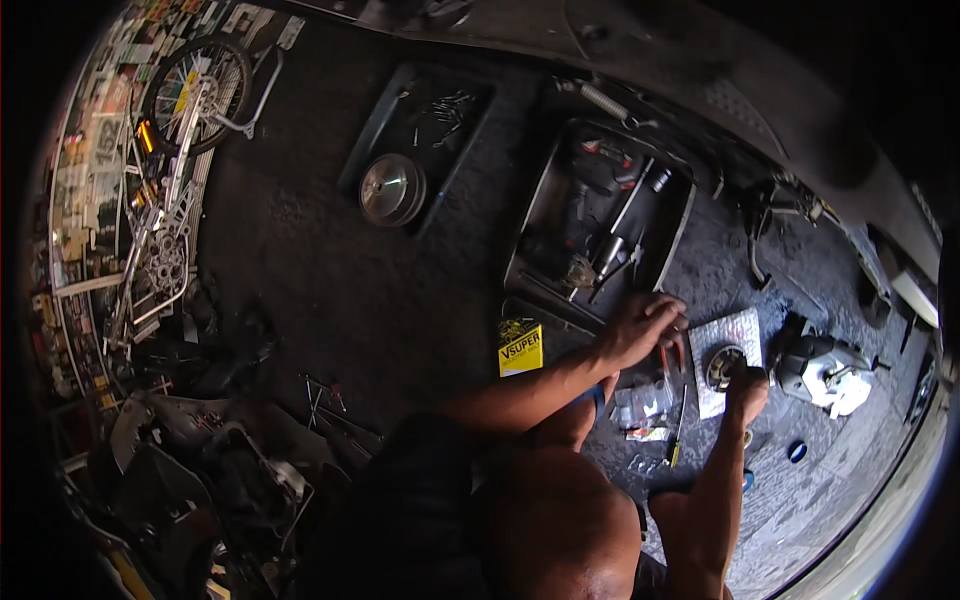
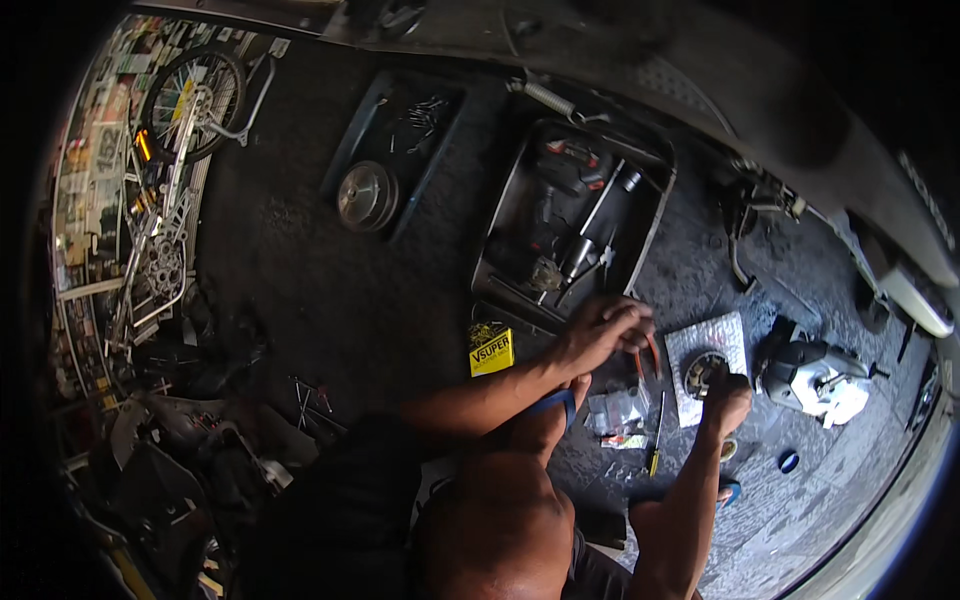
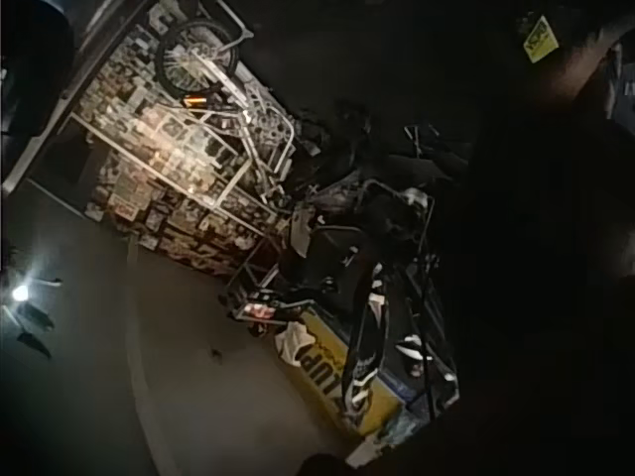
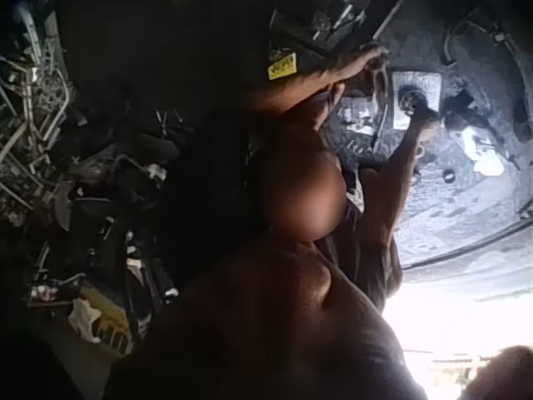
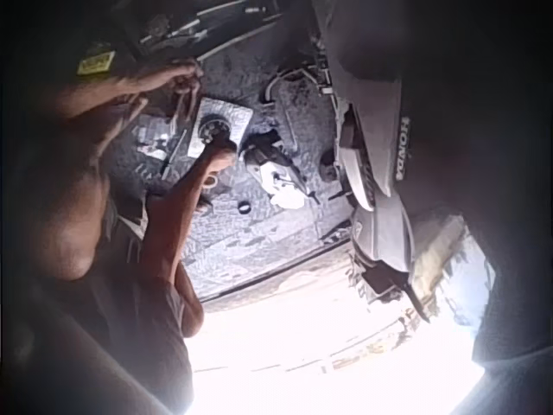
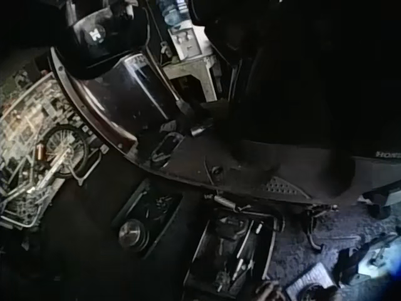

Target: The person removes components from a motorcycle engine, cleans a metal part with a cloth, and assembles parts onto the engine including a belt and gear components.

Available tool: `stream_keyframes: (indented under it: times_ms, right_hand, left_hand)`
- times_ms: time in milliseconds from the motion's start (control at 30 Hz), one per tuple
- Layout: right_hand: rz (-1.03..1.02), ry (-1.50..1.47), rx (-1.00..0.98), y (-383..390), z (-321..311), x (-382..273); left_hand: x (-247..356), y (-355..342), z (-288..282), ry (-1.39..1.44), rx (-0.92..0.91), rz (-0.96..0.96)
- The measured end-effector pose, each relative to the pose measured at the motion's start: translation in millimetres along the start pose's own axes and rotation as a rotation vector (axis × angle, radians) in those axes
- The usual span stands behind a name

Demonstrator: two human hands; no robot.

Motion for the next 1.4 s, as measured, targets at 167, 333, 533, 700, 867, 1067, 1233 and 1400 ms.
stream_keyframes:
  times_ms: [167, 333, 533, 700, 867, 1067, 1233, 1400]
  right_hand:
    - [-0.006, -0.070, -0.082, -4.2, -11.4, -5.3]
    - [0.018, -0.044, -0.101, -19.5, -21.2, 7.5]
    - [-0.143, -0.199, -0.035, -50.7, -41.9, 66.9]
    - [-0.096, -0.206, -0.108, -68.1, -59.9, 170.0]
    - [-0.041, -0.138, -0.109, -45.5, -79.3, 218.5]
    - [0.044, -0.332, -0.230, -21.5, -64.4, 157.5]
    - [-0.129, -0.538, -0.213, -3.2, -62.5, 21.5]
    - [-0.136, -0.673, -0.462, 38.0, -72.2, -147.0]
  left_hand:
    - [74.6, -3.8, -101.6, -0.082, 0.524, 0.214]
    - [108.5, -42.7, -236.9, -0.480, 1.100, 0.421]
    - [158.4, -116.2, -418.6, -1.211, 1.399, 0.202]
    - [183.0, -173.6, -500.1, -1.358, 1.375, -0.308]
    - [164.9, -199.0, -500.7, -1.349, 1.291, -0.451]
    - [181.9, -140.4, -481.0, -1.002, 1.588, -0.003]
    - [182.9, -41.8, -290.0, 0.648, 0.420, 0.351]
    - [118.1, 5.1, -162.2, 0.926, -0.177, 0.181]
Point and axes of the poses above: each hand's wrist, its own y-axis away from the middle knuckle, its own z-axis out of the palm, x = y × z, the point moved 2 cm from there along -y, towards the middle knuckle, and after that the axes turned 11 degrees about -y, right-handed, at the moved point
